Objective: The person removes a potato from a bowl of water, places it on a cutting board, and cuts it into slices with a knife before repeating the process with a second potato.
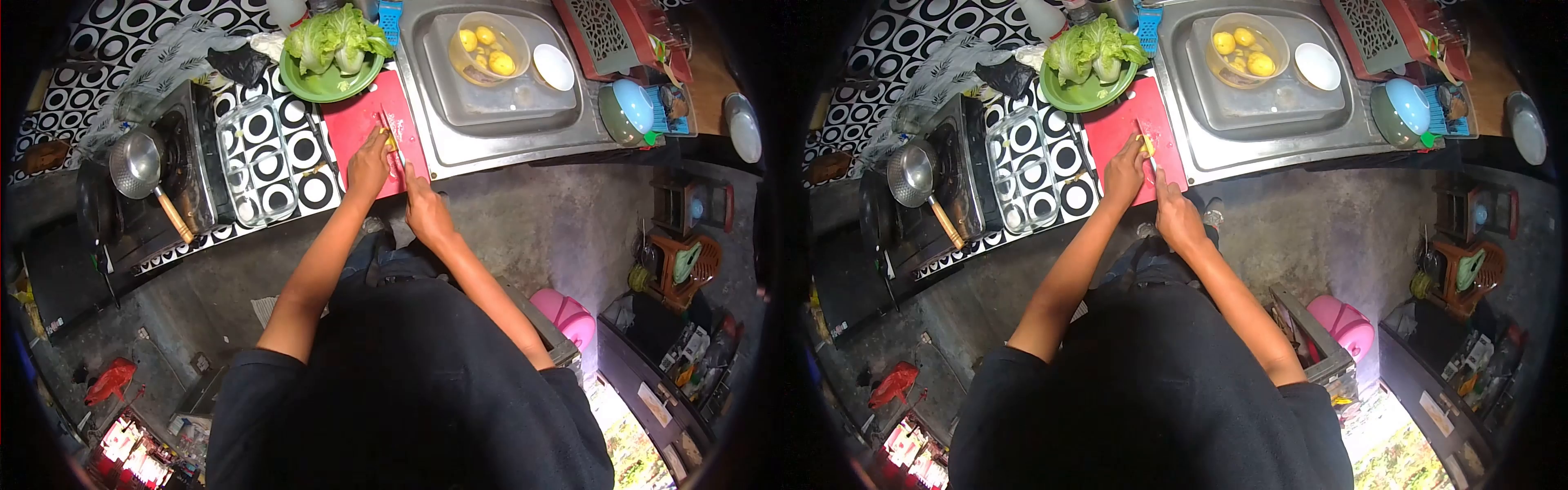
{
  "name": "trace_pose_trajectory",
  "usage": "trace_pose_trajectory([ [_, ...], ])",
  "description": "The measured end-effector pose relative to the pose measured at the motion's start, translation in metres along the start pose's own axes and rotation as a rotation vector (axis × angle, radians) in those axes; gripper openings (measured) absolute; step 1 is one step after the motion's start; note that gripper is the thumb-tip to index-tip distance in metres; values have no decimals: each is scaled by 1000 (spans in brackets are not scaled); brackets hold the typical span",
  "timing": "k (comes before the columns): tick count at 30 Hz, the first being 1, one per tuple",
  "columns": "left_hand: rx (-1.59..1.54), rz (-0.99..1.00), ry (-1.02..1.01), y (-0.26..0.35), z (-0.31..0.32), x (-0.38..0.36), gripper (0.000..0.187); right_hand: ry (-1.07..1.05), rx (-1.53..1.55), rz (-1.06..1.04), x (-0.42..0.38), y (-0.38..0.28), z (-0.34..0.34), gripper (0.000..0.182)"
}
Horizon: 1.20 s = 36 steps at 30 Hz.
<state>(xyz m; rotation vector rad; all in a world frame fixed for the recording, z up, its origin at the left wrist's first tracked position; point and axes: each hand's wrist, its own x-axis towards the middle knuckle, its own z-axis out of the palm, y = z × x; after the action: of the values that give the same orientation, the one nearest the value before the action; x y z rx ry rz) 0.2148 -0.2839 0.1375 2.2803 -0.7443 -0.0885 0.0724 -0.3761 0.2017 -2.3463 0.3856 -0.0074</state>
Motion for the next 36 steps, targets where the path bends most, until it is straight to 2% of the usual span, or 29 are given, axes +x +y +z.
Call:
trace_pose_trajectory([
  [21,-4,-23,-35,3,-3,2,30,20,27,26,13,6,11,63],
  [24,4,-14,-34,2,-4,2,30,68,28,-44,18,8,15,64],
  [30,-22,-26,-30,8,-7,4,29,84,86,-7,-5,12,19,62],
  [36,-2,-8,-28,2,-2,1,31,107,119,-58,8,23,22,62],
])
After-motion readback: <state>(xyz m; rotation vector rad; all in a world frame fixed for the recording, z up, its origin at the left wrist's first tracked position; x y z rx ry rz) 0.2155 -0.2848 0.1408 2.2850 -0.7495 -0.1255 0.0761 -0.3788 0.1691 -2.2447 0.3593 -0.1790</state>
